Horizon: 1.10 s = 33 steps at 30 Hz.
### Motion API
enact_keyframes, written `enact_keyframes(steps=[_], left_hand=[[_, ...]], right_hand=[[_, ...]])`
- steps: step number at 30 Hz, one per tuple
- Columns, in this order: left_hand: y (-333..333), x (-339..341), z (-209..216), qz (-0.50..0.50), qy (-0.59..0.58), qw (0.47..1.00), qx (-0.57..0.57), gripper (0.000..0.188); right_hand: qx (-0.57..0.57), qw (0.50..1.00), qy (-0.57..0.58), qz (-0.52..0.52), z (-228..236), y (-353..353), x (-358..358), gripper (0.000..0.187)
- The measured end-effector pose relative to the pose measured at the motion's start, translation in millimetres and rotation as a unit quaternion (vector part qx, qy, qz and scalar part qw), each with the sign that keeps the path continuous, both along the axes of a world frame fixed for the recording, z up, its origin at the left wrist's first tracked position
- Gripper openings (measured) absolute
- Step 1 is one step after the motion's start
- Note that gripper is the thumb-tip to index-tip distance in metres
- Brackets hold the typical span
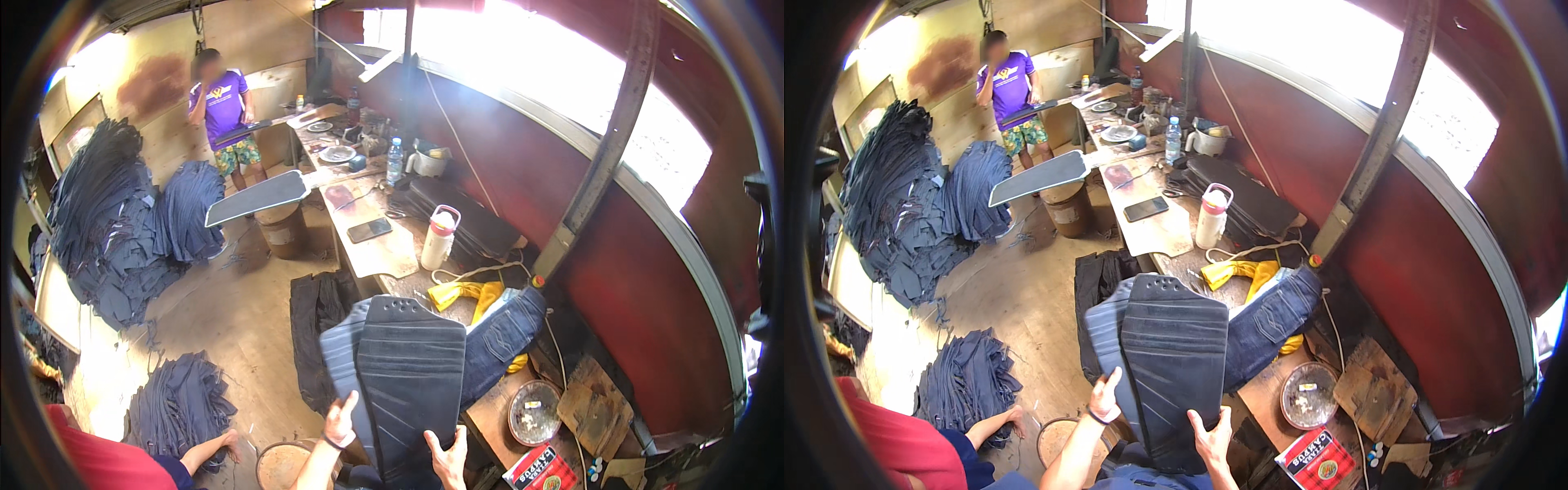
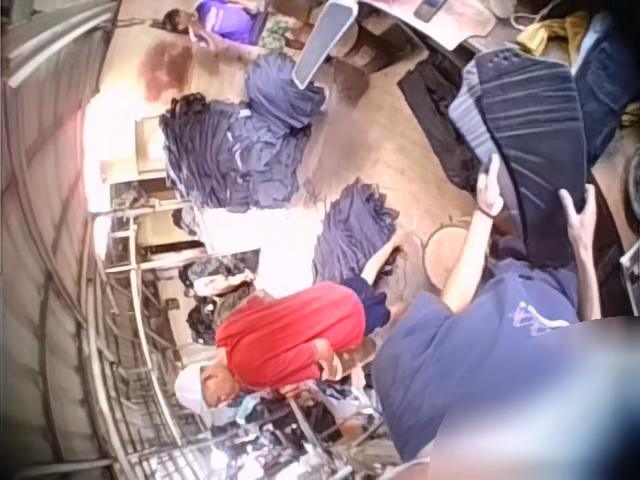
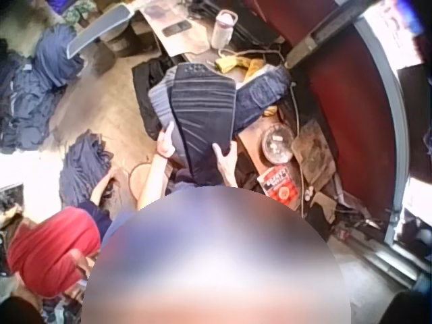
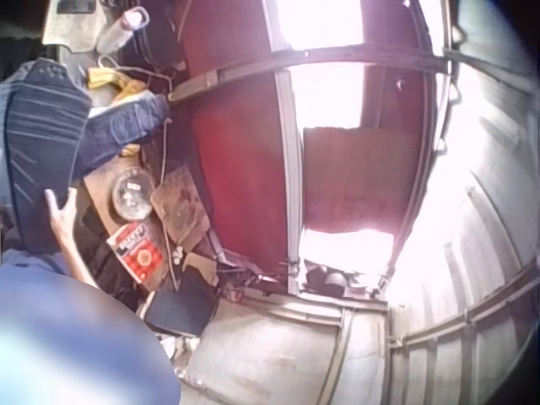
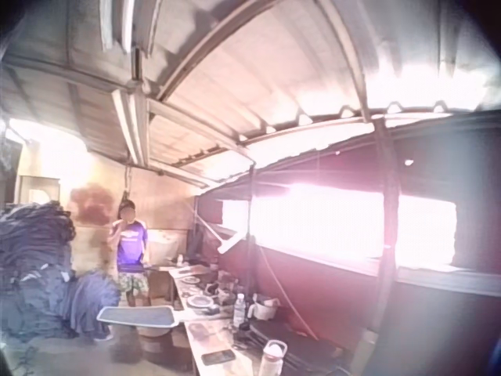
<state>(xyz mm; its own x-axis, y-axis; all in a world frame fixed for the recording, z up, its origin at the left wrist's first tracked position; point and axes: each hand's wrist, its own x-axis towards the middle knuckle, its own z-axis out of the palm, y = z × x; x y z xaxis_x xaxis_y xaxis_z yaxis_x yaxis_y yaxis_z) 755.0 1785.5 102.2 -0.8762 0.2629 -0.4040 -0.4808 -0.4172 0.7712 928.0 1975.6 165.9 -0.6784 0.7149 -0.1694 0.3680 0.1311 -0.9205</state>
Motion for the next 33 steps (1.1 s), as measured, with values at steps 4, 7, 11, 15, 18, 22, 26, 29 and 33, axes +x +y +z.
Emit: enact_keyframes(steps=[4,7,11,15,18,22,26,29,33], left_hand=[[-47,-13,-9,0.117,-0.025,0.990,-0.075,0.023],[-77,-24,5,0.183,0.029,0.972,-0.143,0.020],[-103,-35,36,0.229,0.140,0.933,-0.242,0.030],[-127,-54,56,0.250,0.194,0.888,-0.335,0.045],[-148,-81,59,0.296,0.191,0.867,-0.352,0.048],[-189,-152,55,0.322,0.135,0.891,-0.290,0.062],[-223,-257,28,0.356,0.067,0.909,-0.206,0.085],[-247,-330,2,0.327,0.027,0.938,-0.113,0.083],[-289,-430,-23,0.309,0.024,0.951,-0.016,0.068]], right_hand=[[0.050,0.995,0.018,0.087,13,15,-5,0.037],[0.101,0.984,0.066,0.133,12,31,-17,0.040],[0.103,0.974,0.048,0.195,6,50,-42,0.040],[0.100,0.968,0.091,0.211,-2,54,-75,0.038],[0.072,0.970,0.115,0.200,-7,52,-103,0.038],[0.075,0.972,0.117,0.187,-9,50,-135,0.036],[0.085,0.978,0.122,0.146,-9,38,-171,0.035],[0.100,0.982,0.115,0.112,-16,17,-210,0.036],[0.158,0.983,0.031,0.088,-34,-31,-279,0.039]])
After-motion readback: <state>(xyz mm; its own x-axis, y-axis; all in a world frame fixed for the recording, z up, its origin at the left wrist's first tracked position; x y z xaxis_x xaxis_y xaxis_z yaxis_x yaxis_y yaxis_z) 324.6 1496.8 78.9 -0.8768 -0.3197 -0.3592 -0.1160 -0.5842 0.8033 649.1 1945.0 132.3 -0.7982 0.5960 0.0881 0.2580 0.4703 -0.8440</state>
